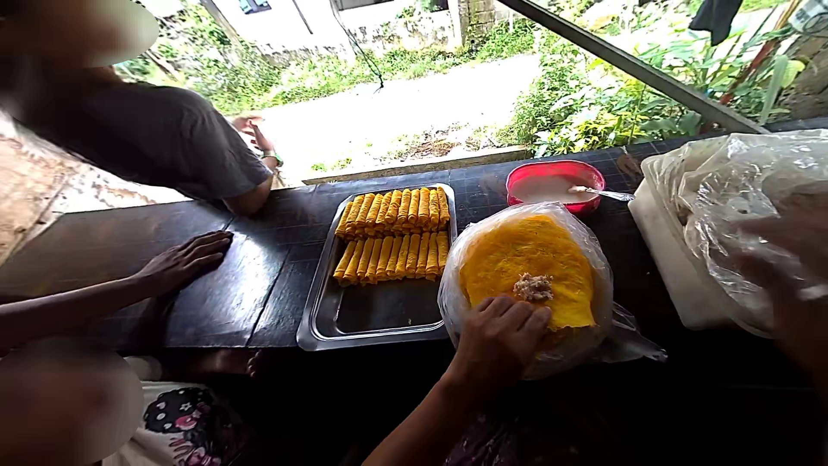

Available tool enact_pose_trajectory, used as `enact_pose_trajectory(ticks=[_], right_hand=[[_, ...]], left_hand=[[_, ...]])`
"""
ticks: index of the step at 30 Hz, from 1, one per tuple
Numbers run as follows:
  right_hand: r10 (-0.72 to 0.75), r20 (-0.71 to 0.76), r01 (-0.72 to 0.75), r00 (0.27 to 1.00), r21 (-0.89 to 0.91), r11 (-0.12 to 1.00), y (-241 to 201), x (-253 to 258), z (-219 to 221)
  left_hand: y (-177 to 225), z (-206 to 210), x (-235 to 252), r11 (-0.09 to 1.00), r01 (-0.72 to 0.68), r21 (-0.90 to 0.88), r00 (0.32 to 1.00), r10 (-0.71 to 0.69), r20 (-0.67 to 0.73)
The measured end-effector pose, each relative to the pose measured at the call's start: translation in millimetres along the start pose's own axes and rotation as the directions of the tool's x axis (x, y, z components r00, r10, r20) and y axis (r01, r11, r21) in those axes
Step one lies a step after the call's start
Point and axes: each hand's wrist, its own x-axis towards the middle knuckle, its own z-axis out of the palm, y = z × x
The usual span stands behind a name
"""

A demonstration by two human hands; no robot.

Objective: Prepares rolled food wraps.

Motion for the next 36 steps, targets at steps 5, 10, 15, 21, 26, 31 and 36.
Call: enact_pose_trajectory(ticks=[5,10,15,21,26,31,36], right_hand=[[-0.161,-0.024,0.157,0.987,0.407,0.9,-65.2,-13.2,99.7],[-0.034,0.026,0.022,0.999,0.366,0.93,-59.1,25.6,128.6],[0.008,0.248,-0.099,0.969,0.357,0.929,-48.3,57.6,137.0],[-0.043,0.289,-0.049,0.956,0.303,0.952,-43.6,53.3,138.0],[-0.066,0.294,-0.023,0.953,0.29,0.957,-40.6,45.3,127.9],[-0.197,0.113,0.176,0.974,0.174,0.969,-60.9,32.3,120.0],[-0.304,0.102,0.301,0.947,0.043,0.953,-73.7,7.6,133.5]], left_hand=[[1.8,-6.0,22.4,0.993,0.102,-0.066,0.995,-0.101,0.011],[-25.2,-4.2,53.3,0.983,0.177,-0.055,0.983,-0.173,0.063],[-62.1,4.9,73.1,0.953,0.287,-0.094,0.917,-0.245,0.316],[-65.6,0.0,81.8,0.954,0.299,-0.027,0.796,-0.234,0.558],[-61.1,-4.0,80.5,0.963,0.269,-0.026,0.791,-0.205,0.577],[-52.4,-13.0,68.7,0.991,0.132,-0.001,0.932,-0.123,0.342],[-26.6,-16.2,45.7,0.984,0.18,0.015,0.891,-0.169,0.422]])
